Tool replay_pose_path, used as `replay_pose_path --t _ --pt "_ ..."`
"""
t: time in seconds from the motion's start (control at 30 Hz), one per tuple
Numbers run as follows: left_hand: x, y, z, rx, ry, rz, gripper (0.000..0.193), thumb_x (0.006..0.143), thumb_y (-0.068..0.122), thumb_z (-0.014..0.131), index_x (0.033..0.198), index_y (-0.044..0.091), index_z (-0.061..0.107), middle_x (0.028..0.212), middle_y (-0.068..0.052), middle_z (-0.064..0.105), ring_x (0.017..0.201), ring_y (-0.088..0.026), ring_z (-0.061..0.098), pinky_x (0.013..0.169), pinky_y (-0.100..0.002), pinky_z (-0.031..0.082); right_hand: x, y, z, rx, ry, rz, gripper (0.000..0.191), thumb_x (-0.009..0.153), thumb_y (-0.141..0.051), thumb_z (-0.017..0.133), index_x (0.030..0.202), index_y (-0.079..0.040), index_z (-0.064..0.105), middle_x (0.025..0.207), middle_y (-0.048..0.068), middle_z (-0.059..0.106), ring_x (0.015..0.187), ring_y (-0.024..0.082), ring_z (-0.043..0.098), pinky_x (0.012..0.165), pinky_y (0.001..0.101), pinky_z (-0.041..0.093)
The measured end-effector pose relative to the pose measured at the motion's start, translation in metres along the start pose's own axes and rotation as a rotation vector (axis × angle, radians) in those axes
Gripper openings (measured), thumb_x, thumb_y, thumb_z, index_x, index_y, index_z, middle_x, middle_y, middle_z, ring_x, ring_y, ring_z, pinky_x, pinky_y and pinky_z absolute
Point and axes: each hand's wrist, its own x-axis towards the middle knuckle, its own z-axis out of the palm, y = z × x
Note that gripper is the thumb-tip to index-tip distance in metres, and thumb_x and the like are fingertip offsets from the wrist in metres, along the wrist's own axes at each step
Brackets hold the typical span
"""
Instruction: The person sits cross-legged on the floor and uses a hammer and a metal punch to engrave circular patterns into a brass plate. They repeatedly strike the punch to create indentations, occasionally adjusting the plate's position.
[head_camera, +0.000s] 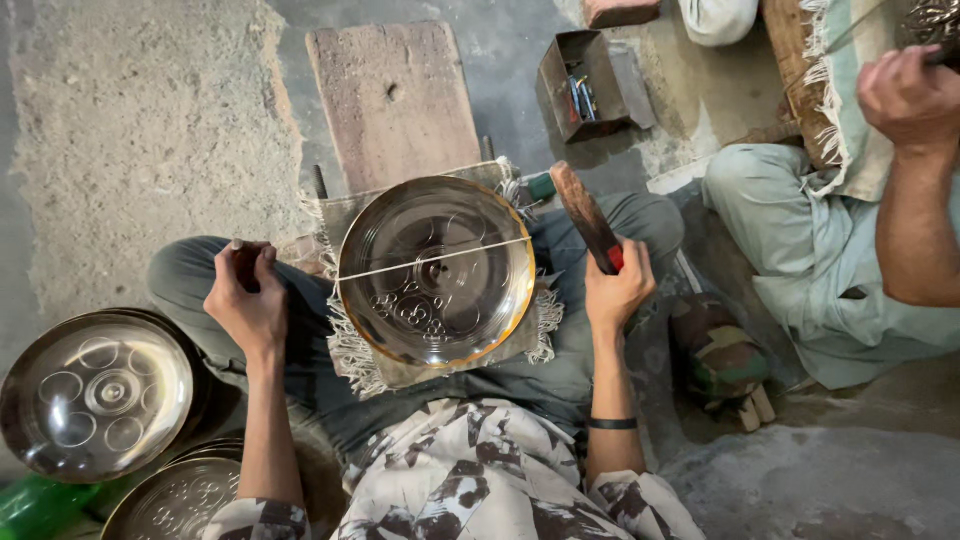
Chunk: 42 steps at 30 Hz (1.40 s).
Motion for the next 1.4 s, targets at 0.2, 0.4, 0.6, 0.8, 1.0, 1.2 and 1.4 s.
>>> replay_pose_path --t 0.2,0.4,0.6,0.8,1.0,1.2,1.4 --pt "0.005 -0.003 -0.006 0.049 -0.055 0.009 0.02 0.101 -0.003 0.072 0.119 -0.004 0.062 0.103 -0.016 0.078 0.096 -0.021 0.078 0.086 -0.03 0.058 -0.006 -0.013 -0.002 -0.011 0.018 0.03 0.022 0.085 -0.001 0.082 0.101 0.001 0.068 0.091 0.017 0.065 0.08 0.037 0.067 0.07 0.0439 0.052" --pt "0.012 0.001 -0.005 0.071 -0.086 0.009 0.023 0.1 -0.001 0.074 0.12 -0.004 0.063 0.103 -0.016 0.077 0.097 -0.024 0.078 0.085 -0.031 0.058 -0.016 -0.009 -0.006 -0.048 0.021 0.065 0.021 0.085 0.0 0.081 0.101 0.001 0.068 0.09 0.017 0.064 0.081 0.038 0.067 0.071 0.0453 0.051" --pt "0.016 0.013 0.0 0.053 -0.037 0.016 0.024 0.099 0.0 0.074 0.12 -0.003 0.064 0.101 -0.017 0.077 0.095 -0.024 0.078 0.083 -0.032 0.058 -0.004 -0.002 0.005 -0.071 -0.02 0.065 0.023 0.084 -0.003 0.083 0.094 0.001 0.062 0.087 0.017 0.062 0.08 0.041 0.064 0.07 0.0486 0.049" --pt "0.016 0.029 -0.006 0.007 -0.004 0.001 0.02 0.101 -0.001 0.073 0.118 -0.003 0.062 0.103 -0.016 0.078 0.097 -0.023 0.079 0.082 -0.031 0.059 0.011 -0.004 0.017 -0.124 -0.066 0.076 0.027 0.082 -0.009 0.084 0.088 0.0 0.059 0.084 0.017 0.062 0.077 0.042 0.062 0.067 0.0507 0.046" --pt "0.007 0.048 -0.008 0.01 0.025 -0.041 0.022 0.099 0.0 0.074 0.118 -0.003 0.062 0.101 -0.016 0.078 0.094 -0.021 0.079 0.08 -0.03 0.06 0.018 -0.011 0.014 -0.089 -0.076 0.103 0.026 0.077 -0.011 0.086 0.089 -0.002 0.064 0.08 0.019 0.065 0.074 0.043 0.064 0.067 0.0518 0.047" --pt "-0.002 0.068 -0.013 0.012 0.009 0.002 0.027 0.099 0.0 0.073 0.123 -0.004 0.062 0.102 -0.017 0.078 0.094 -0.021 0.078 0.081 -0.03 0.058 0.026 -0.022 -0.007 -0.011 0.009 0.159 0.027 0.085 -0.013 0.086 0.1 0.001 0.068 0.083 0.021 0.072 0.075 0.04 0.071 0.069 0.048 0.053" --pt "-0.016 0.083 -0.013 0.088 0.014 0.023 0.017 0.103 -0.001 0.07 0.118 -0.003 0.063 0.097 -0.019 0.074 0.087 -0.022 0.072 0.081 -0.032 0.057 0.036 -0.025 -0.01 0.379 -0.043 0.356 0.034 0.093 -0.007 0.077 0.118 0.01 0.062 0.083 0.017 0.075 0.066 0.022 0.075 0.061 0.0373 0.06"
